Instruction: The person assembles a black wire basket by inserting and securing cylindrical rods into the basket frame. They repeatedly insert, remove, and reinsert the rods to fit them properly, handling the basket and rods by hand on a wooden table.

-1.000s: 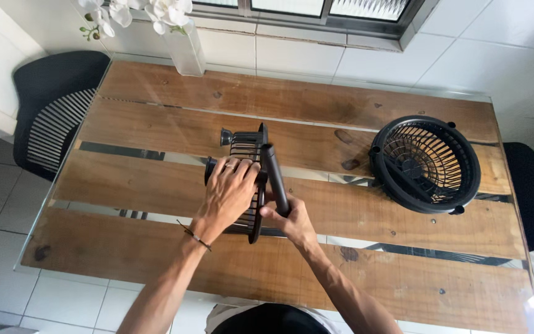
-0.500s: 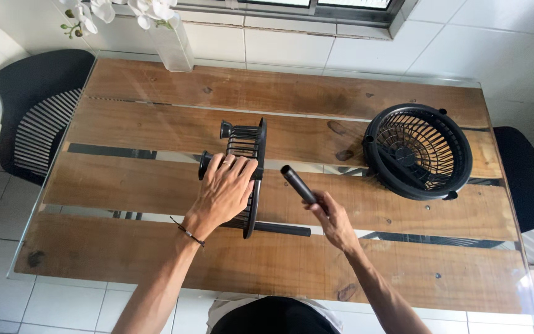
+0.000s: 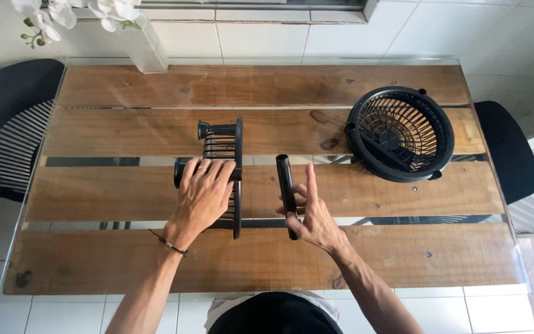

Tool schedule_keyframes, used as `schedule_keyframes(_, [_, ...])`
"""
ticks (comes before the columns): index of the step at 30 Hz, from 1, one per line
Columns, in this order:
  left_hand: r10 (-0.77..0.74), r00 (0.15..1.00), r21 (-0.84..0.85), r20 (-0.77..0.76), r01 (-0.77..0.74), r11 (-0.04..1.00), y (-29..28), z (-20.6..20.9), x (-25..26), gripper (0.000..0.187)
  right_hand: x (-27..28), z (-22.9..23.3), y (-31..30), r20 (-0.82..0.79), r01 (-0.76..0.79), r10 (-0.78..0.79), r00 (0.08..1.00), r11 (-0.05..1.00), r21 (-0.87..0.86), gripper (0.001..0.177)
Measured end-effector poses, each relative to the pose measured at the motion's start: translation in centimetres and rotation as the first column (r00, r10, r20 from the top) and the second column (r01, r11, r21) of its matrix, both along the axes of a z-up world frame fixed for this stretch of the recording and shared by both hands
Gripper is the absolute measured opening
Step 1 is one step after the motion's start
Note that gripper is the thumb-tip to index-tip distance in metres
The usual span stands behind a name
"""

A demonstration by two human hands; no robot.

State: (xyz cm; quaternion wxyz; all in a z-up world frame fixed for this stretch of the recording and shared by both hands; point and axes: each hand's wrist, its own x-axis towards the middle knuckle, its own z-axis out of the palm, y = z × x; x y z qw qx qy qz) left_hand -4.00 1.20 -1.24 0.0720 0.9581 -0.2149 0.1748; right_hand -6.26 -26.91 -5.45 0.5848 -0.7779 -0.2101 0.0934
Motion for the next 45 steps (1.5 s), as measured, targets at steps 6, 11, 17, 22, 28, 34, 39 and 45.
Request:
schedule_keyframes(6, [-0.006,1.0,0.039,-0.012,0.006,0.999,-0.2,0.2,-0.1,0.041,0.3,1.1,0.0,-0.038,-0.005,0.004,0.999,1.0,-0.031,0.119])
schedule_keyframes(11, [-0.006,1.0,0.027,0.012,0.006,1.0,-0.3,0.2,0.1,0.04,0.3,1.4,-0.3,-0.028,0.022,-0.022,0.999,1.0,-0.017,0.118])
schedule_keyframes(17, [-0.007,1.0,0.014,0.014,0.007,1.0,-0.2,0.4,0.1,0.038,1.0,1.3,-0.7,0.151,-0.066,0.086,0.985,0.989,-0.133,0.109])
schedule_keyframes(22, [0.0,1.0,0.019,0.009,0.0,1.0,0.2,-0.1,0.2,0.038,2.7,1.8,-0.3,0.318,-0.014,0.259,0.912,0.793,-0.609,0.099])
schedule_keyframes(28, [-0.008,1.0,0.019,0.023,0.008,1.0,-0.1,-0.3,0.8,0.04,4.9,4.1,1.7,0.325,-0.068,0.404,0.855,0.71,-0.701,0.096])
schedule_keyframes(34, [-0.001,1.0,0.029,-0.011,0.002,1.0,-0.3,0.1,0.7,0.038,5.7,5.5,3.0,0.097,-0.192,0.427,0.899,0.583,-0.79,0.094])
schedule_keyframes(39, [0.003,1.0,0.023,0.001,-0.003,1.0,-0.2,0.1,0.6,0.04,5.8,4.4,3.1,0.21,-0.186,0.409,0.888,0.737,-0.65,0.093])
schedule_keyframes(45, [-0.006,0.999,-0.001,-0.038,0.006,1.0,0.8,0.6,0.7,0.044,6.2,3.8,0.7,-0.049,-0.234,0.286,0.957,0.659,-0.715,0.053])
